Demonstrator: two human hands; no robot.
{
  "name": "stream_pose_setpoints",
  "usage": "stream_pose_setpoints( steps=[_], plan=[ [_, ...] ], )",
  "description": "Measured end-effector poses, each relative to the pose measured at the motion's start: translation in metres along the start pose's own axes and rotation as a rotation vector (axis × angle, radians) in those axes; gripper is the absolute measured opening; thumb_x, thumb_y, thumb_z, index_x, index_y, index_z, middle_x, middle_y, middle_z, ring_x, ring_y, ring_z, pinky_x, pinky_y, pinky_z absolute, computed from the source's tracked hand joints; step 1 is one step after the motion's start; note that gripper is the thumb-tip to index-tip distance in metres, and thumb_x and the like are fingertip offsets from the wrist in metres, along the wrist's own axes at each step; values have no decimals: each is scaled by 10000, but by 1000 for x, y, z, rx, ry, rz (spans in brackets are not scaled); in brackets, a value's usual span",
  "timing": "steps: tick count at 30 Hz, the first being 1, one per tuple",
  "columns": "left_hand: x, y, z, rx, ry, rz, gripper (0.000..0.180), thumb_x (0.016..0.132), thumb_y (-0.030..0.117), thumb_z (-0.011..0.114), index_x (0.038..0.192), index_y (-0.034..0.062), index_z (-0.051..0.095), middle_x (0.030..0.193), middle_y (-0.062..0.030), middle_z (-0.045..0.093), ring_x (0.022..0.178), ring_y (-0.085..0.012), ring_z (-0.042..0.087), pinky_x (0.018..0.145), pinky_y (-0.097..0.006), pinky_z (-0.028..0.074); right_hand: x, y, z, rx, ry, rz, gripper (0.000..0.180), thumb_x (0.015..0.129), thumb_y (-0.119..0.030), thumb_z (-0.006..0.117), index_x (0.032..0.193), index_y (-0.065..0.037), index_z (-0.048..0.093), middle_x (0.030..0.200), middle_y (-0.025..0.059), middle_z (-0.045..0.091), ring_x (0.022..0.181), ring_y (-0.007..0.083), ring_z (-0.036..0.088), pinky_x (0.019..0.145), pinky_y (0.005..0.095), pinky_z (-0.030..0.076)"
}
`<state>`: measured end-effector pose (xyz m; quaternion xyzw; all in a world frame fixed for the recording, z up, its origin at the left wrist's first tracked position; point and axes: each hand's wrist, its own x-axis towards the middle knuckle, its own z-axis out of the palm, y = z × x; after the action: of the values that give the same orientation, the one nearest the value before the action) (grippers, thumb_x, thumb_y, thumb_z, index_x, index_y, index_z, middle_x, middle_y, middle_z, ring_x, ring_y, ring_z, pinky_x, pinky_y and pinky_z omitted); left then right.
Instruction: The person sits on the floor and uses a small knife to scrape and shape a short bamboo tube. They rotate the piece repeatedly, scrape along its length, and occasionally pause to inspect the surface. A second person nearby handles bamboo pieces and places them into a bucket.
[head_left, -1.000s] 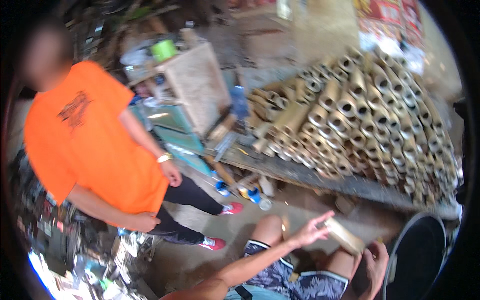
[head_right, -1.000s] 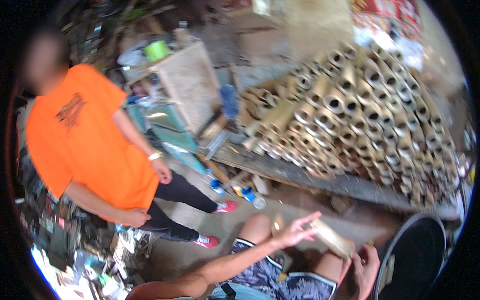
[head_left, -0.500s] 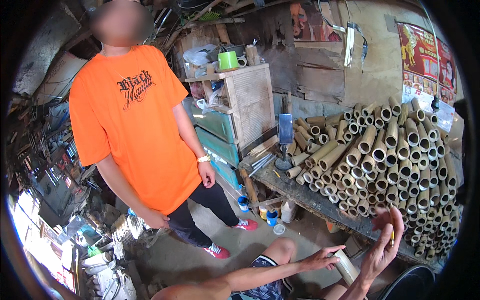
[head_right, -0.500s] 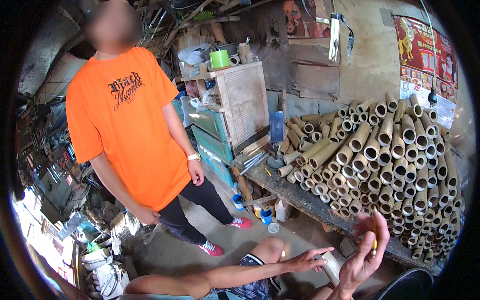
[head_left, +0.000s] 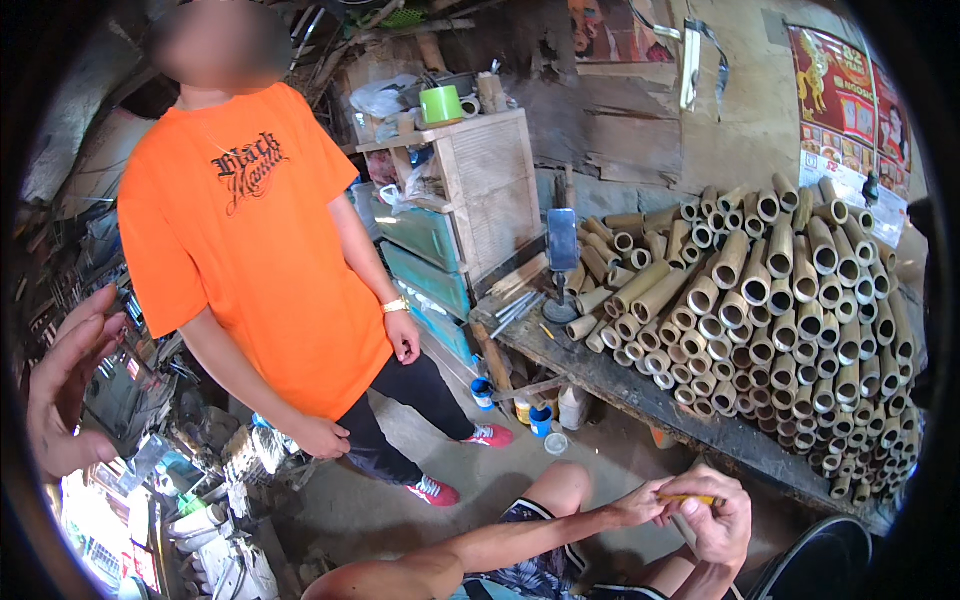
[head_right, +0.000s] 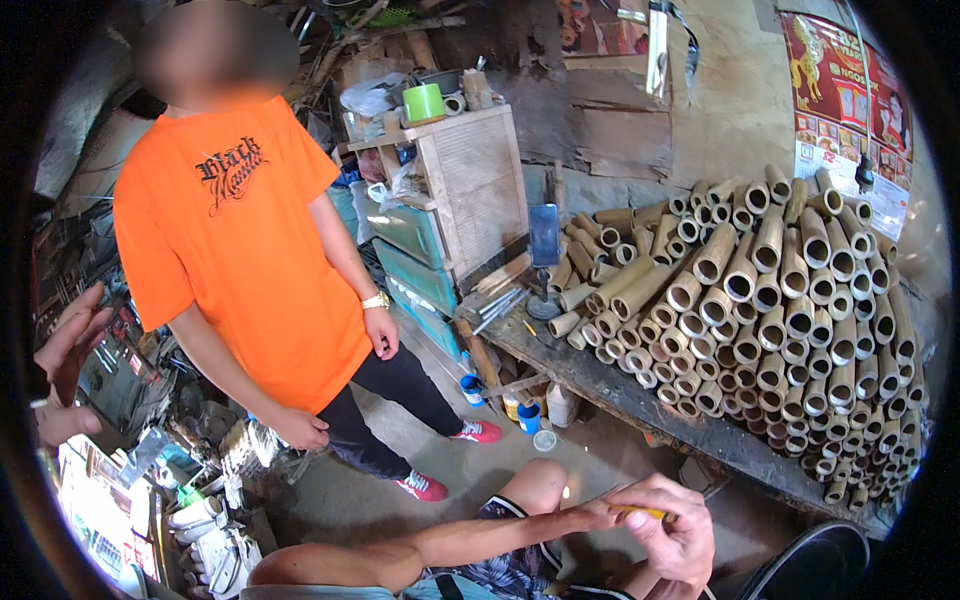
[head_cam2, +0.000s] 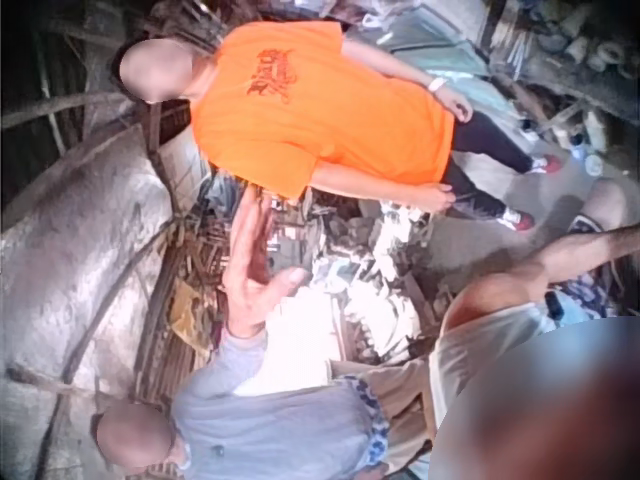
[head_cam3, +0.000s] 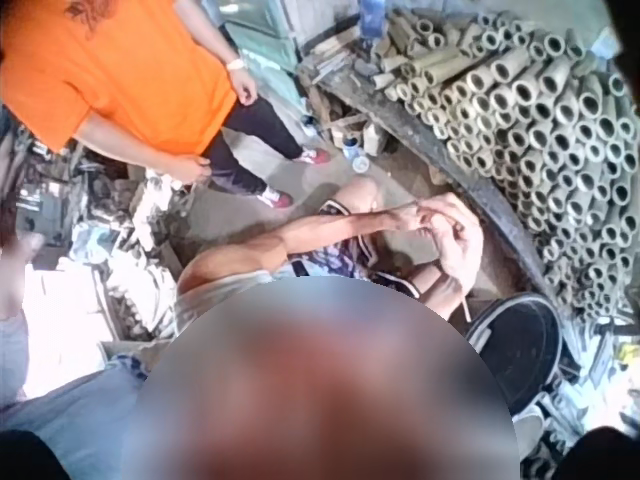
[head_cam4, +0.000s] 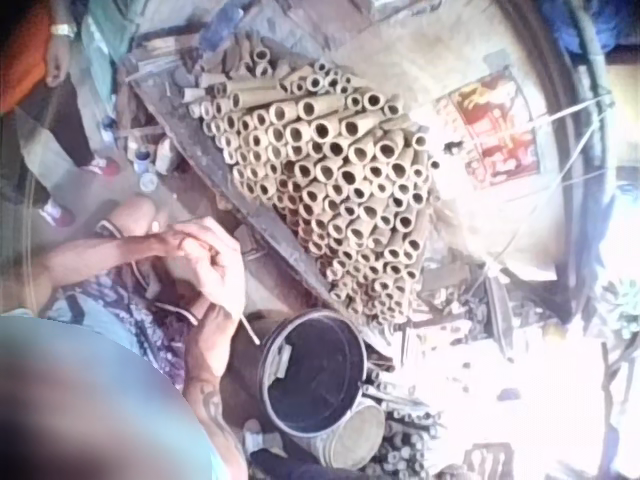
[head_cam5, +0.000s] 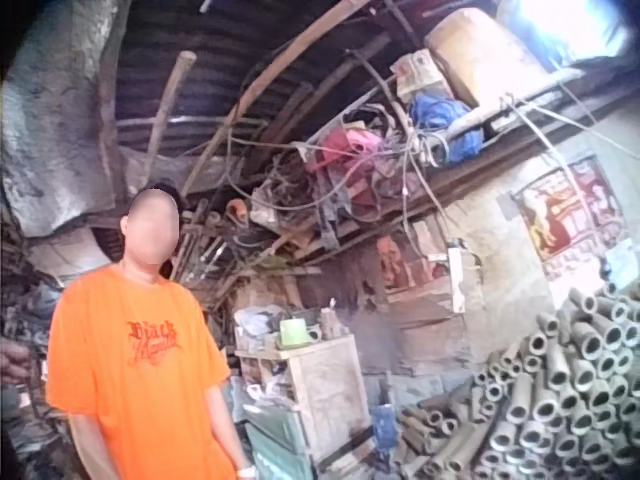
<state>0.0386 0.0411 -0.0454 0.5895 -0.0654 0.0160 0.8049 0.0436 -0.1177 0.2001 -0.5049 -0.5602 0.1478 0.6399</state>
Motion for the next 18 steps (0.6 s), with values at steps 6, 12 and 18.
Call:
stream_pose_setpoints(
  steps=[6,12,18],
  plan=[
    [-6,13,9,0,118,15,589,981,102,714,1510,83,456,1185,-13,628,846,-82,630,717,-255,567,-36,16,-21,-99,519,149,267,988,-194,675,1084,49,728,969,107,690,851,172,644,759,279,498],
    [-16,30,7,29,101,-127,580,1010,56,643,1549,108,436,1098,-75,689,780,-116,696,724,-257,604,-121,43,-62,-199,1029,262,212,1063,-141,598,1129,13,728,943,31,661,820,91,566,719,247,453],
    [-18,41,17,38,139,-119,536,1000,75,661,1500,36,471,1260,-122,596,782,-148,694,720,-289,590,-161,54,-65,-353,1128,510,184,1035,-137,644,1166,-17,690,915,14,664,822,80,583,743,239,495]
  ],
)
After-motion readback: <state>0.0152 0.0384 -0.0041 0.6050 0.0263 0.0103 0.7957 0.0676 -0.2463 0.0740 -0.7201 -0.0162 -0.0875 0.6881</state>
